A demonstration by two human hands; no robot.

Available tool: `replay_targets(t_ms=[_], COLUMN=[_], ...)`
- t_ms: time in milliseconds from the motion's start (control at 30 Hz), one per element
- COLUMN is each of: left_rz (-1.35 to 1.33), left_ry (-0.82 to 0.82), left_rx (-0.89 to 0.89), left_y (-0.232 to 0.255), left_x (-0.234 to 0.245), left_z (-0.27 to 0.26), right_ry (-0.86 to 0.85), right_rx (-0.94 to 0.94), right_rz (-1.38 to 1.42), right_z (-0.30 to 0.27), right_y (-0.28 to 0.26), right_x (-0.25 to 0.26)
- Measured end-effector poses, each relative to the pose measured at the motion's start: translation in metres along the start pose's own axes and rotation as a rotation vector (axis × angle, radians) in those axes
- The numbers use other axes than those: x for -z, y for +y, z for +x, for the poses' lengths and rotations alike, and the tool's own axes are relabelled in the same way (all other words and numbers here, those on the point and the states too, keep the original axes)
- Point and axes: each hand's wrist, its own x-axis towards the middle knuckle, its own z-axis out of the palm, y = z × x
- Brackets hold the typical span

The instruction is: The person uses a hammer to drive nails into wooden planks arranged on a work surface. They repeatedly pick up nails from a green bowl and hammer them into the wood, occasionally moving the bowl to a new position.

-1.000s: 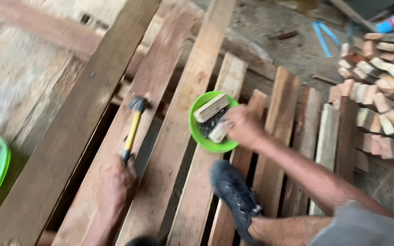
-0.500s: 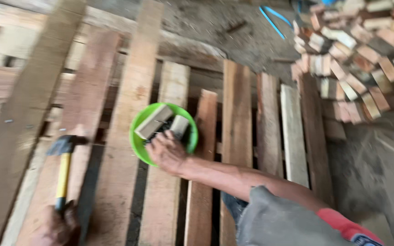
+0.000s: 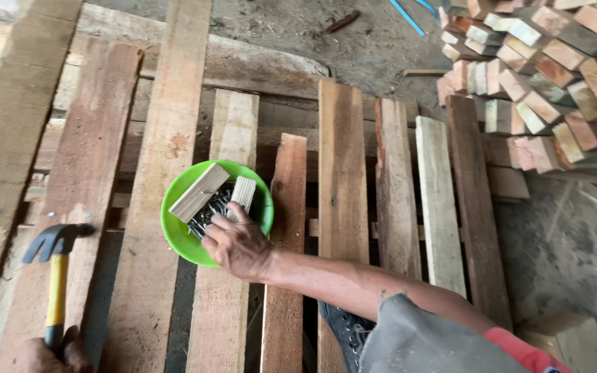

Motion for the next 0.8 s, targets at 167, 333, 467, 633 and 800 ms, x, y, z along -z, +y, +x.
replay_targets(t_ms=[167, 333, 467, 633, 800], left_rz=[0.313, 0.347, 0.214, 0.276, 0.277], left_ry=[0.069, -0.060, -0.340, -0.274, -0.266], left_rx=[0.037, 0.090, 0.315, 0.128, 0.123], left_y=[0.033, 0.036, 0.081, 0.086, 0.085], left_x=[0.028, 0.030, 0.071, 0.078, 0.078], left_z=[-0.011, -0.004, 0.003, -0.001, 0.001], right_ry=[0.150, 0.047, 0.221, 0.120, 0.106], right_rx=[-0.233, -0.849, -1.060, -1.356, -1.549], right_rz=[0.453, 0.780, 1.524, 1.895, 1.641], right_z=[0.018, 0.035, 0.036, 0.034, -0.019], right_y=[0.000, 0.033, 0.067, 0.083, 0.127], right_x=[0.031, 0.059, 0.036, 0.071, 0.030])
